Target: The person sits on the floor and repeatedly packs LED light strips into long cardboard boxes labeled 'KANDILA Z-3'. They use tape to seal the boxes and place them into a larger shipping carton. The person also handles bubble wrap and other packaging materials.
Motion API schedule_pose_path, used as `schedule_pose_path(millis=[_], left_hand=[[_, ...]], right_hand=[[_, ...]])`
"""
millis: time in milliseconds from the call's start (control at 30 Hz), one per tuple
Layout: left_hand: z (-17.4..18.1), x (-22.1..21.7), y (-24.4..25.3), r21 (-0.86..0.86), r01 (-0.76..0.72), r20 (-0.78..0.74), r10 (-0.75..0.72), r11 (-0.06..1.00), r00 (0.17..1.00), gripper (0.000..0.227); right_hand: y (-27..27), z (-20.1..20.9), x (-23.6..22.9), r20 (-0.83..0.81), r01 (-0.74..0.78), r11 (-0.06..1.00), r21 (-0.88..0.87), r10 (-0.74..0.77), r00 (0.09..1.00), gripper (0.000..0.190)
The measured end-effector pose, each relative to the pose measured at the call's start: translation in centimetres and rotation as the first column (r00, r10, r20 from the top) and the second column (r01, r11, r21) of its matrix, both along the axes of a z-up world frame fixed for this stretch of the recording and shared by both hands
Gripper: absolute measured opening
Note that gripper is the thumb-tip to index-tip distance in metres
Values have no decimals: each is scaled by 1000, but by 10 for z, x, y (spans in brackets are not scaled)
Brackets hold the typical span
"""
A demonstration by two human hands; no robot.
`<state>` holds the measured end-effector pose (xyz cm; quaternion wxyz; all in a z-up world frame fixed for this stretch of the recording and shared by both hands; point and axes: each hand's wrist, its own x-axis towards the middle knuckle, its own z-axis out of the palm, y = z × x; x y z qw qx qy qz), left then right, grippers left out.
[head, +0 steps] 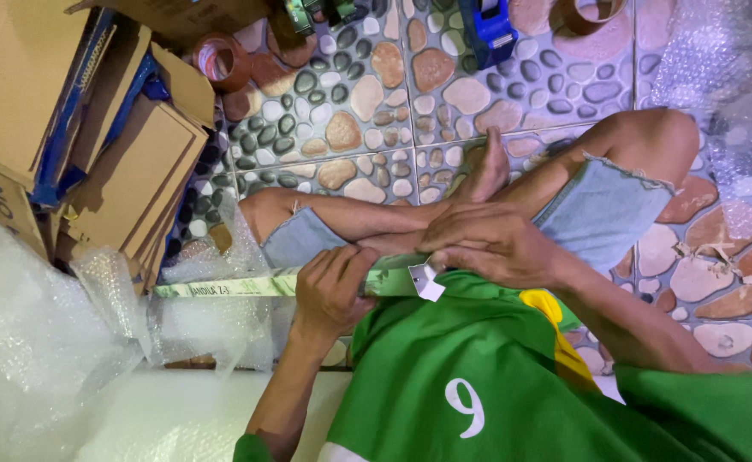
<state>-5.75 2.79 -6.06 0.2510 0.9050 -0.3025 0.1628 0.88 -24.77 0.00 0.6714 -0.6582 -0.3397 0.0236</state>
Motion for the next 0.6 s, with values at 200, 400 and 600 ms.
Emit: schedule_pose_path(millis=[200,400,600], left_hand=[[9,3,0,-33,-3,48,4,999,999,30],[-2,-1,-2,-22,47,-71,-49,999,996,32],[11,2,-8,-21,41,-53,-42,999,998,16]], right_hand=[[13,-9,-18,116,177,983,-46,-171,978,12],[4,20,-8,502,158,953,-258,-8,865,20],[6,5,-18,292,20,993,-119,16,956,13]])
